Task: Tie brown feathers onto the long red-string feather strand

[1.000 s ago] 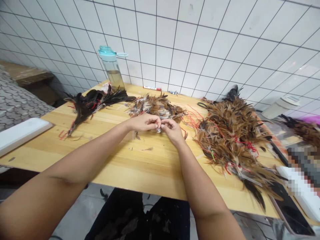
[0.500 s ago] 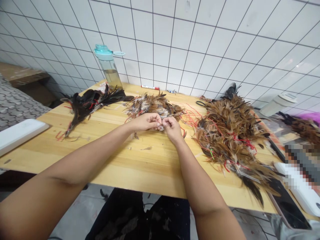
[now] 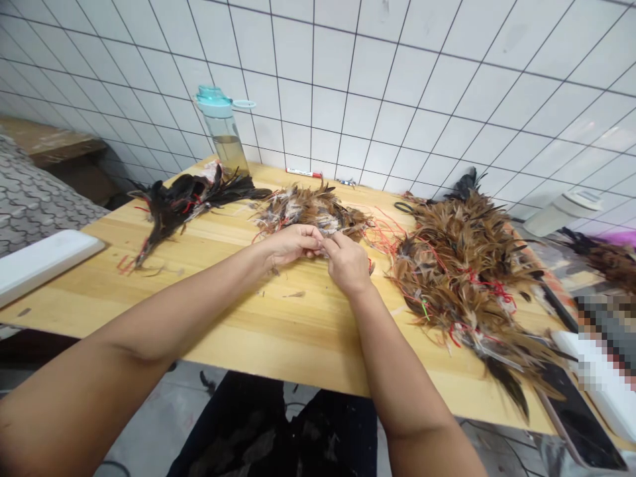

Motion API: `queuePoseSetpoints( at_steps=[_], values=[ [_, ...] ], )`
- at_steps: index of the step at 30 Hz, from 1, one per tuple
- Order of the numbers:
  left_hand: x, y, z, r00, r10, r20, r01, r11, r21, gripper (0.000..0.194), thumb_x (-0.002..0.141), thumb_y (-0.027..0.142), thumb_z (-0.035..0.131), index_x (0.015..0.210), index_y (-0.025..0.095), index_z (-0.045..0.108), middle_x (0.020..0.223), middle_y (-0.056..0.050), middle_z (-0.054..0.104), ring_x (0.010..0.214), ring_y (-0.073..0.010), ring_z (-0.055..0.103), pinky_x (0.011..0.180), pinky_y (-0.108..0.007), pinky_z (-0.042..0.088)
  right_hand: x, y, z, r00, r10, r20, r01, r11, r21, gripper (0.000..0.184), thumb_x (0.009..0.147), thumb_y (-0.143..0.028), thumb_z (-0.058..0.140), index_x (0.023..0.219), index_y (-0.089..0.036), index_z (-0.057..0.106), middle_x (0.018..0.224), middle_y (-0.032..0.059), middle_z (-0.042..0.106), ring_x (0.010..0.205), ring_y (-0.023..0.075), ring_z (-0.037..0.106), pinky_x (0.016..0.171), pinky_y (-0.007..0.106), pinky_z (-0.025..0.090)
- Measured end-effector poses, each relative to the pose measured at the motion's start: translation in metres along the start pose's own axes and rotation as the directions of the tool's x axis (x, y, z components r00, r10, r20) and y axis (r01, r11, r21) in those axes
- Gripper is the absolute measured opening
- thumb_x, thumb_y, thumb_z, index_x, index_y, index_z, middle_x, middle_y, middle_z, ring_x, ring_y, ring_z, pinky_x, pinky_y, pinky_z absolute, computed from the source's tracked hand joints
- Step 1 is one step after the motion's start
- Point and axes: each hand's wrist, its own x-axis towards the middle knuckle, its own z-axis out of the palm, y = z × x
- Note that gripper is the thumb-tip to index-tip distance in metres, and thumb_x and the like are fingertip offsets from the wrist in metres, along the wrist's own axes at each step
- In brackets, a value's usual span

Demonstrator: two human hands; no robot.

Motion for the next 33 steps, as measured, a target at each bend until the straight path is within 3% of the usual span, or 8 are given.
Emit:
queuePoseSetpoints(
  at_steps=[5, 9, 13, 17, 25, 30, 33],
  values=[
    [-0.001, 0.002, 0.002, 1.0, -0.016, -0.019, 0.015, 0.998, -0.061, 0.016, 0.063, 0.009, 0.072, 0.071, 0.011, 0.059, 0.061, -0.001, 0.062, 0.053, -0.006, 0.053, 0.054, -0.019, 0.039, 0.0, 0.0, -0.003, 0.999, -0.038, 0.023, 0.039, 0.999, -0.03, 0.027, 0.092, -0.019, 0.044, 0.1, -0.023, 0.069, 0.08, 0.0067, 0.058, 0.075, 0.0194, 0.051, 0.065, 0.03, 0.033],
    [-0.002, 0.002, 0.003, 0.997, 0.039, -0.06, -0.038, 0.999, 0.013, 0.017, 0.062, 0.008, 0.072, 0.071, 0.012, 0.058, 0.058, 0.002, 0.059, 0.051, -0.0049, 0.049, 0.052, -0.019, 0.035, 0.001, 0.003, 0.004, 0.996, 0.084, 0.01, -0.085, 0.98, 0.18, 0.02, 0.091, -0.021, 0.047, 0.092, -0.022, 0.067, 0.086, 0.0065, 0.06, 0.077, 0.0189, 0.054, 0.066, 0.03, 0.038],
    [-0.004, 0.005, 0.004, 0.989, 0.119, -0.092, -0.097, 0.972, 0.212, 0.017, 0.064, 0.012, 0.073, 0.072, 0.012, 0.059, 0.059, 0.004, 0.057, 0.052, -0.0041, 0.048, 0.052, -0.018, 0.033, 0.004, 0.012, 0.015, 0.971, 0.238, -0.035, -0.197, 0.868, 0.457, 0.01, 0.084, -0.022, 0.056, 0.083, -0.022, 0.066, 0.081, 0.0043, 0.061, 0.076, 0.0185, 0.055, 0.071, 0.031, 0.043],
    [-0.004, 0.007, 0.005, 0.983, 0.172, -0.057, -0.138, 0.915, 0.379, 0.016, 0.067, 0.014, 0.071, 0.078, 0.013, 0.06, 0.066, 0.003, 0.061, 0.061, -0.0062, 0.054, 0.061, -0.019, 0.04, 0.006, 0.023, 0.023, 0.935, 0.356, -0.008, -0.28, 0.75, 0.598, 0.012, 0.08, -0.026, 0.06, 0.086, -0.022, 0.069, 0.081, 0.0037, 0.062, 0.074, 0.0178, 0.054, 0.072, 0.032, 0.045],
    [0.0, -0.003, 0.004, 0.933, 0.358, 0.036, -0.311, 0.753, 0.581, 0.016, 0.073, 0.024, 0.066, 0.083, 0.014, 0.06, 0.073, 0.002, 0.059, 0.065, -0.0078, 0.053, 0.062, -0.02, 0.04, 0.006, 0.025, 0.025, 0.917, 0.395, 0.059, -0.352, 0.729, 0.587, 0.01, 0.074, -0.026, 0.063, 0.078, -0.022, 0.07, 0.074, 0.0025, 0.058, 0.068, 0.0165, 0.051, 0.067, 0.031, 0.044],
    [-0.004, -0.004, 0.01, 0.891, 0.452, 0.032, -0.326, 0.591, 0.738, 0.012, 0.078, 0.025, 0.062, 0.085, 0.016, 0.062, 0.076, 0.002, 0.063, 0.068, -0.0084, 0.054, 0.064, -0.02, 0.04, 0.006, 0.026, 0.025, 0.899, 0.433, 0.066, -0.383, 0.706, 0.596, 0.008, 0.073, -0.025, 0.062, 0.073, -0.022, 0.069, 0.075, 0.0029, 0.059, 0.07, 0.0169, 0.053, 0.068, 0.031, 0.045],
    [-0.006, -0.006, 0.013, 0.884, 0.466, 0.03, -0.333, 0.585, 0.739, 0.011, 0.079, 0.023, 0.06, 0.087, 0.016, 0.062, 0.077, 0.001, 0.066, 0.069, -0.0093, 0.057, 0.065, -0.02, 0.042, 0.006, 0.029, 0.027, 0.883, 0.46, 0.087, -0.412, 0.674, 0.613, 0.007, 0.073, -0.025, 0.061, 0.072, -0.021, 0.067, 0.075, 0.0025, 0.059, 0.069, 0.0165, 0.052, 0.067, 0.031, 0.045]
  ],
)
